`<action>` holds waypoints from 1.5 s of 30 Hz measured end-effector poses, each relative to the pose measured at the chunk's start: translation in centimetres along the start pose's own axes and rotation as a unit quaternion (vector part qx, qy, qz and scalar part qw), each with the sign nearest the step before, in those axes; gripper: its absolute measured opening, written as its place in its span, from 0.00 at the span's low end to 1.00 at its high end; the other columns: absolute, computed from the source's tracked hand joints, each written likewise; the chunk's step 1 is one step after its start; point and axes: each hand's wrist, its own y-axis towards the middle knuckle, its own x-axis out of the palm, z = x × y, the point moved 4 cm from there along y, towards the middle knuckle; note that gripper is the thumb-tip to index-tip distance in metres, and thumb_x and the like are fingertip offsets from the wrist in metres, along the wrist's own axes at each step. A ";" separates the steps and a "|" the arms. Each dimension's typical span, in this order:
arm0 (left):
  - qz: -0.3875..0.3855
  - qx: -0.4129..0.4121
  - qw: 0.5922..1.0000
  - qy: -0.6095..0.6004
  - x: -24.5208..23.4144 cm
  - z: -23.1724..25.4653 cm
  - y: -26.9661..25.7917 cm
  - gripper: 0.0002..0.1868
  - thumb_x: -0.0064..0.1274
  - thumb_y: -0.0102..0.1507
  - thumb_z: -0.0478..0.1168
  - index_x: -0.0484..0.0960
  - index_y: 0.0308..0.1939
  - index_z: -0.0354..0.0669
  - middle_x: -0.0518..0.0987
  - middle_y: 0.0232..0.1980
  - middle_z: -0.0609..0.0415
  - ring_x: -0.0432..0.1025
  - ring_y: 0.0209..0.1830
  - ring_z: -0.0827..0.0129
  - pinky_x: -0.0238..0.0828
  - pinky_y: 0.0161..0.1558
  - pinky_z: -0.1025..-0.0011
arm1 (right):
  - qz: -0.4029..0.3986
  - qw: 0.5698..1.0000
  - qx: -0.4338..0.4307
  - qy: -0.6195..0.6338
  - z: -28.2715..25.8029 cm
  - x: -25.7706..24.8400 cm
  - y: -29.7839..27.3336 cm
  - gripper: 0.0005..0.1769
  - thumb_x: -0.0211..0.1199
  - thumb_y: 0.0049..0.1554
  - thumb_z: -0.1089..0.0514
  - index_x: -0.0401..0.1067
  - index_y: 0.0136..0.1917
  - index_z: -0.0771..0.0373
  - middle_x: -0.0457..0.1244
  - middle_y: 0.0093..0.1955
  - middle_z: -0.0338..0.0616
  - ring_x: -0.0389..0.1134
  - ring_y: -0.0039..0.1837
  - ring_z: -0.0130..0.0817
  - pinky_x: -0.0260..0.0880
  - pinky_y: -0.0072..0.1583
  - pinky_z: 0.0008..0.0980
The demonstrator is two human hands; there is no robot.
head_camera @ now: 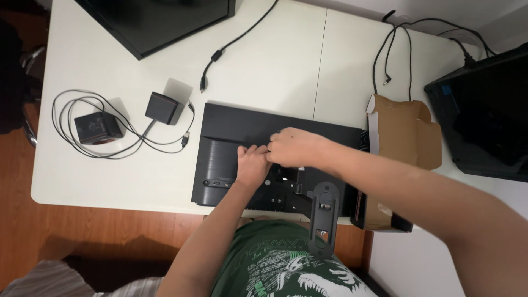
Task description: The person attaches a monitor mount to the back of a Samsung monitor using a yellow screwdriver. They align the mount, insert screws, and tighten them to secure the bracket to the monitor.
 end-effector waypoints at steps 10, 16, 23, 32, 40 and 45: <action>-0.001 0.002 1.000 0.005 0.9 -0.3 -0.1 0.03 0.60 0.54 0.39 0.82 0.27 0.51 0.77 0.35 0.65 0.71 0.39 0.65 0.58 0.47 0.58 | -0.082 0.996 0.021 -0.031 0.1 3.1 0.3 0.08 0.65 0.47 0.60 0.75 0.29 0.62 0.68 0.32 0.50 0.73 0.38 0.47 0.73 0.41 0.43; -0.021 0.007 1.000 0.013 0.3 0.0 0.2 0.05 0.62 0.54 0.41 0.81 0.27 0.50 0.76 0.34 0.62 0.71 0.39 0.64 0.58 0.46 0.58 | -0.100 0.989 0.108 0.014 0.4 3.6 0.4 0.07 0.65 0.47 0.59 0.76 0.30 0.63 0.69 0.33 0.52 0.72 0.37 0.49 0.73 0.40 0.44; 0.000 0.005 1.000 -0.009 0.2 -0.2 0.0 0.05 0.61 0.56 0.42 0.82 0.30 0.49 0.77 0.36 0.63 0.71 0.38 0.64 0.57 0.46 0.57 | -0.083 0.991 0.077 -0.077 0.3 3.3 1.0 0.06 0.65 0.47 0.58 0.77 0.29 0.58 0.70 0.34 0.47 0.73 0.40 0.45 0.71 0.41 0.41; -0.032 -0.022 0.999 -0.002 0.9 -0.4 0.0 0.04 0.59 0.55 0.36 0.81 0.32 0.50 0.76 0.32 0.61 0.71 0.38 0.64 0.57 0.47 0.58 | -0.169 0.975 0.125 -0.067 0.7 6.4 2.2 0.06 0.64 0.52 0.58 0.79 0.36 0.57 0.71 0.38 0.45 0.75 0.45 0.43 0.72 0.46 0.41; -0.019 -0.009 1.000 0.006 0.8 -0.3 0.3 0.03 0.59 0.57 0.37 0.80 0.29 0.50 0.77 0.33 0.61 0.71 0.38 0.64 0.57 0.46 0.57 | -0.139 0.975 0.172 -0.015 1.1 2.9 2.0 0.06 0.65 0.51 0.56 0.80 0.40 0.58 0.71 0.41 0.47 0.75 0.46 0.46 0.74 0.43 0.43; -0.031 -0.011 0.999 -0.013 -0.1 -0.1 0.3 0.04 0.61 0.57 0.41 0.82 0.30 0.50 0.77 0.34 0.61 0.71 0.38 0.63 0.57 0.46 0.57 | -0.179 0.979 0.086 -0.044 0.6 0.9 1.0 0.05 0.66 0.47 0.57 0.77 0.39 0.59 0.70 0.35 0.49 0.75 0.41 0.46 0.73 0.41 0.41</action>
